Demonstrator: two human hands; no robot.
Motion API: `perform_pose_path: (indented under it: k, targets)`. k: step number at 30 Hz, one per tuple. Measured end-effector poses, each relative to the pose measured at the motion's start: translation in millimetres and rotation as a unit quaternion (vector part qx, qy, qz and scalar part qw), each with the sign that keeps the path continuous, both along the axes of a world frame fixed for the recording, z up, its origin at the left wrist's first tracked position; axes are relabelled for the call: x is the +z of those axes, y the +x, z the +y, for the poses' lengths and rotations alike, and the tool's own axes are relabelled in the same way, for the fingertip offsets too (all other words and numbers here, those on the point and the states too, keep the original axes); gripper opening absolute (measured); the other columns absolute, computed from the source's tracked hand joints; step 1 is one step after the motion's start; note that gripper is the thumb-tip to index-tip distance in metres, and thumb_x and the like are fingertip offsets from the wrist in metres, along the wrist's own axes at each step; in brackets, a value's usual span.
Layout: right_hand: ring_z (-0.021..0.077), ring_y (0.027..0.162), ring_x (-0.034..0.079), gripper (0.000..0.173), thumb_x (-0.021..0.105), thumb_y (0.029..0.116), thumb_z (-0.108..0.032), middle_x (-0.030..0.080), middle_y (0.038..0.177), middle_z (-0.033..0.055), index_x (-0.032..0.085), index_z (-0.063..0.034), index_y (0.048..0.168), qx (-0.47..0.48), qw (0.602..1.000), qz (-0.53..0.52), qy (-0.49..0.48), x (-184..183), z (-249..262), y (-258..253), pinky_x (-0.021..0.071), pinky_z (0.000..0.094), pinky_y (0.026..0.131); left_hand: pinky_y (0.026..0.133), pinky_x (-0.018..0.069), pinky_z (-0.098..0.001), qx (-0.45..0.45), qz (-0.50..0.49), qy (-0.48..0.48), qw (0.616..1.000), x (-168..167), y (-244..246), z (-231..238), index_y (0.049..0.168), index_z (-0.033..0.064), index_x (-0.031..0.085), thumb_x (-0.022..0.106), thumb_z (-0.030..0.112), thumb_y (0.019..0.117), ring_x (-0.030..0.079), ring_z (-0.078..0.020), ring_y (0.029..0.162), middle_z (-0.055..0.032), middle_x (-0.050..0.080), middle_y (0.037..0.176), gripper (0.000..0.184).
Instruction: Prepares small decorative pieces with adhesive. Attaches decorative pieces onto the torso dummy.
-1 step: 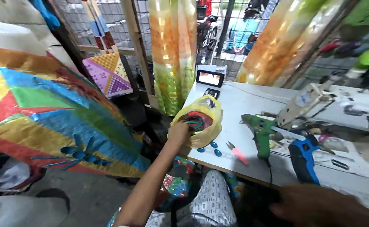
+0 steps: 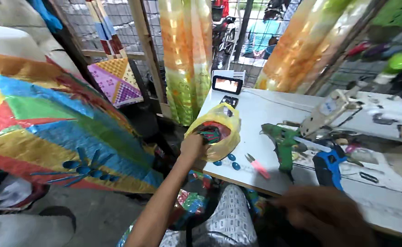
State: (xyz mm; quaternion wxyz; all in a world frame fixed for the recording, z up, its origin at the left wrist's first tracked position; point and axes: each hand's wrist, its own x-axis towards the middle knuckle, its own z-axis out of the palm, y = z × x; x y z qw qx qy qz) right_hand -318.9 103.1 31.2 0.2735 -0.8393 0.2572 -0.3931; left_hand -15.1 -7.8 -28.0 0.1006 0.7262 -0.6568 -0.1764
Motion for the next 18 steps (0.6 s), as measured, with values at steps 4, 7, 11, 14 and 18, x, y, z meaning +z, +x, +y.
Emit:
perform_pose_path:
  k: [4,7,11,14,18]
  targets:
    - [0.0111,0.073,0.065,0.03,0.058,0.1021,-0.027,0.072,0.085,0.0071,0.075,-0.003,0.101,-0.064,0.992,0.056,0.093,-36.4,-76.6,69.7,0.0545,0.0316,0.07,0.104,0.0464,-0.0617,0.007,0.072,-0.019,0.997,-20.8,9.9,1.5,0.128,-0.0012,0.066,0.079,0.035,0.0896,0.055,-0.0434,0.128,-0.0261,0.059,0.134,0.054]
    - [0.0304,0.1,0.068,0.026,0.059,0.1034,-0.019,0.072,0.106,0.0174,0.075,0.0004,0.108,-0.043,0.982,0.148,0.105,-50.2,-125.3,117.1,0.0524,0.0511,0.092,0.105,0.0462,-0.0571,0.002,0.123,-0.036,0.992,-24.1,17.3,0.4,0.124,-0.0035,0.068,0.075,0.035,0.0939,0.058,-0.0411,0.123,-0.027,0.061,0.13,0.049]
    - [0.0409,0.111,0.066,0.02,0.058,0.1027,-0.012,0.07,0.113,0.021,0.073,-0.0026,0.111,-0.034,0.938,0.338,0.075,-53.2,-170.4,168.0,0.0498,0.0624,0.094,0.105,0.0475,-0.0538,0.01,0.117,-0.046,0.992,-19.9,25.9,-7.3,0.119,-0.0026,0.071,0.059,0.012,0.1032,0.061,-0.04,0.119,-0.027,0.063,0.125,0.025]
    - [0.0441,0.106,0.066,0.018,0.06,0.1005,-0.012,0.07,0.112,0.0226,0.073,-0.0038,0.111,-0.047,0.909,0.408,0.069,-61.0,-183.1,191.6,0.0512,0.0657,0.085,0.105,0.048,-0.0544,0.026,0.099,-0.039,0.994,-19.8,28.9,-11.0,0.117,0.0011,0.073,0.067,0.007,0.0962,0.06,-0.0394,0.122,-0.0252,0.063,0.127,0.022]
    - [0.0469,0.115,0.062,0.022,0.059,0.101,-0.012,0.066,0.124,0.0248,0.071,0.0005,0.115,-0.07,0.891,0.438,0.093,-62.7,-179.5,201.8,0.0484,0.0676,0.09,0.104,0.0481,-0.0561,0.068,0.099,-0.007,0.993,-23.0,34.4,-3.1,0.131,0.0091,0.067,0.066,0.024,0.1002,0.059,-0.0383,0.125,-0.0231,0.056,0.139,0.035]
